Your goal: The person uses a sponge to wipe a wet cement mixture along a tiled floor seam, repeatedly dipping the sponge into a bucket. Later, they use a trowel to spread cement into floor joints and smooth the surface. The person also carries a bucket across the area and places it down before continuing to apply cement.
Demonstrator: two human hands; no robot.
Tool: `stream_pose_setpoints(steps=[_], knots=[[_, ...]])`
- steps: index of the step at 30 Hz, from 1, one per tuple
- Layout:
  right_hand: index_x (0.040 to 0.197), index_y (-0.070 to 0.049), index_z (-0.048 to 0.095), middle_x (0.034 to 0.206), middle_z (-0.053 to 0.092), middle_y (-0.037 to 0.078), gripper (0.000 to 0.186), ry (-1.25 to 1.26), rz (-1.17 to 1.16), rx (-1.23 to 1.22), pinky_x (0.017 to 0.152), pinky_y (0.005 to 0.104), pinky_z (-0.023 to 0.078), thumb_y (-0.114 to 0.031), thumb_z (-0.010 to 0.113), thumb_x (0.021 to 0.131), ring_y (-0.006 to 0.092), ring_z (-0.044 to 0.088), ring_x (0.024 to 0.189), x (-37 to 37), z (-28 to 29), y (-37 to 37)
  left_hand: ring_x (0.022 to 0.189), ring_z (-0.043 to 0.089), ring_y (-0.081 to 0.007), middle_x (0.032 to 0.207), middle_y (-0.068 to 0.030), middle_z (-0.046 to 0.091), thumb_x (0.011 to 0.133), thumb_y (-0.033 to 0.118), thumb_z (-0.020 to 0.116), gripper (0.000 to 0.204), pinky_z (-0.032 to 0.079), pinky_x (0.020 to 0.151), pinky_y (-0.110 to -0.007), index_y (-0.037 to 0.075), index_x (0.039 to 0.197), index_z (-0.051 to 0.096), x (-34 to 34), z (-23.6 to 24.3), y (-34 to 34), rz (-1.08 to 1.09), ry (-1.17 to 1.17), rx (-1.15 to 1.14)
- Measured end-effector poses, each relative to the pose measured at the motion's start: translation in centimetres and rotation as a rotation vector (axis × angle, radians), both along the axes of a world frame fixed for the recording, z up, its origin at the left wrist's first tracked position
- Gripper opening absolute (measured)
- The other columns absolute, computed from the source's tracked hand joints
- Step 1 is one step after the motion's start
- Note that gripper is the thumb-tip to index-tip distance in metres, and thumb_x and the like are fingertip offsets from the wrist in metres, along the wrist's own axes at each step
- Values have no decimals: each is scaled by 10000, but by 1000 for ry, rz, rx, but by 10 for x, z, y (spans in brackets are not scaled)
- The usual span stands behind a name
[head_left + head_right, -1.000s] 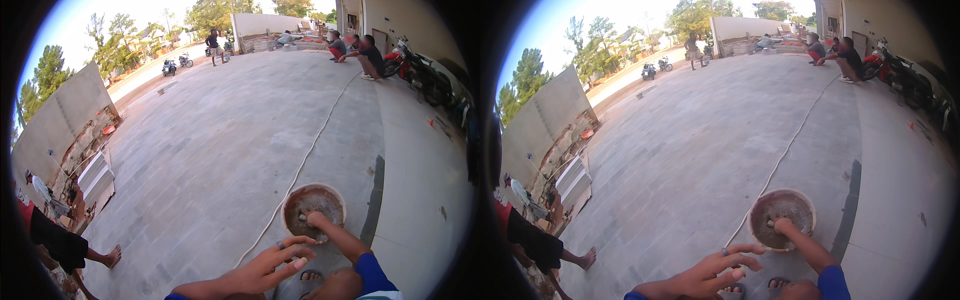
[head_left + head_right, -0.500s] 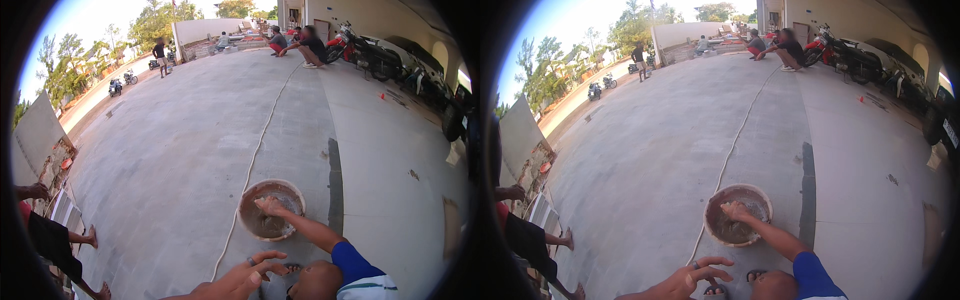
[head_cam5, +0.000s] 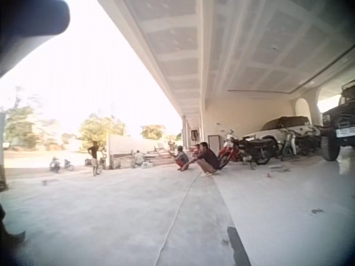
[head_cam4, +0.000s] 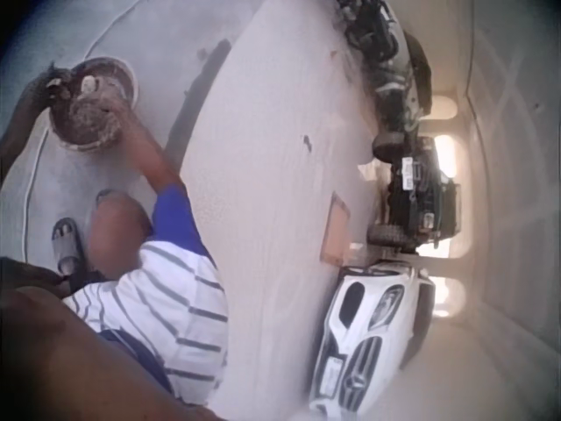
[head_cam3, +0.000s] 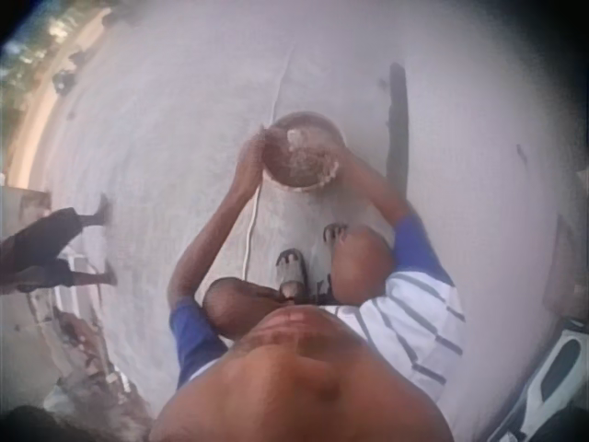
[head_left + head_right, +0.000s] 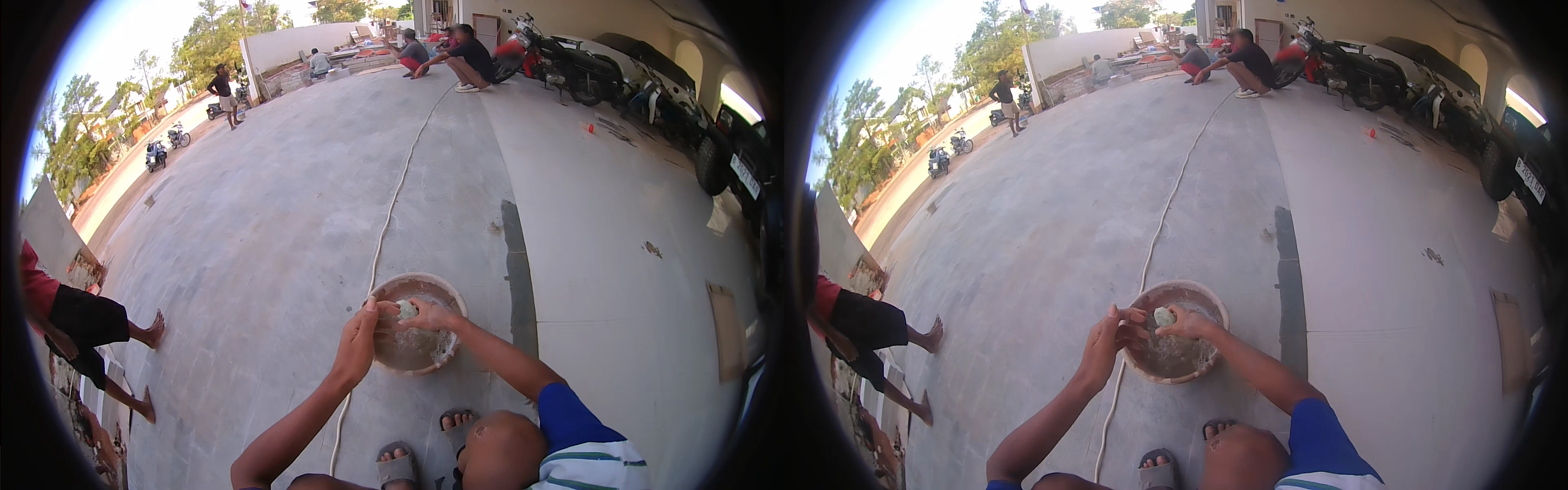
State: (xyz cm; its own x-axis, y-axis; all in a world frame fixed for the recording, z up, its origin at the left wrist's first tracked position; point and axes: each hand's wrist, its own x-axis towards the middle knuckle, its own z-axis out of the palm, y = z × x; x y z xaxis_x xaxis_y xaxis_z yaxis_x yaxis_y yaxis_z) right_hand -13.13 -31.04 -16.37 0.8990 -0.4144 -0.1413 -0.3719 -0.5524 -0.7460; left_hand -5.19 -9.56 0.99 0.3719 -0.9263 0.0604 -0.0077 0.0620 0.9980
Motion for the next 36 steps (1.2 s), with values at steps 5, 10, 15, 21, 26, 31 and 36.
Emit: stream_pose_setpoints(steps=[5,10,15,21,26,31,36], knots=[[1162,5,556,1094,612,177,454,-287,-302,242,903,358,438,-326,626,860,252,579,1039,-93,81,-16,688,541,-104,822,-34,605,1013,363,356,455,432,605,-249,15,871,613,-17,-81,10,162,-71,101],[1372,-70,390,1354,397,289,498,462,-7,-694,866,459,472,-315,418,939,404,584,1002,-201,19,-79,698,567,-121,928,-74,615,1001,418,355,487,445,608,-262,6,924,602,-56,-138,66,32,3,387],[1440,-73,271,1372,397,256,555,418,-400,-602,1032,452,354,-224,401,921,349,482,1190,-247,-52,-73,730,572,-137,965,-89,599,994,455,339,523,456,621,-270,-2,963,592,-57,-143,99,9,53,601],[1400,-5,316,1359,426,237,492,351,-382,-968,1104,445,260,-181,333,940,343,421,1260,-265,-147,-79,775,559,-142,994,-90,584,977,499,347,556,458,652,-285,-3,997,583,-46,-148,97,90,93,733],[1327,64,395,1331,462,235,465,321,-481,-1038,1100,438,266,-160,362,921,336,428,1256,-267,-173,-53,771,549,-131,1029,-89,584,987,472,349,516,464,656,-276,8,1015,572,-49,-137,91,136,123,726],[1293,70,431,1319,473,243,449,276,-439,-1044,1092,428,288,-138,419,895,333,442,1252,-277,-165,-12,780,539,-126,1051,-86,573,990,466,345,497,467,653,-272,13,1048,540,-45,-131,97,178,207,779],[1292,64,442,1327,470,238,449,298,-446,-1042,1094,424,289,-140,428,893,327,441,1257,-302,-164,18,786,537,-125,1053,-81,568,990,464,345,493,475,651,-265,14,1052,535,-45,-137,94,192,290,783]])
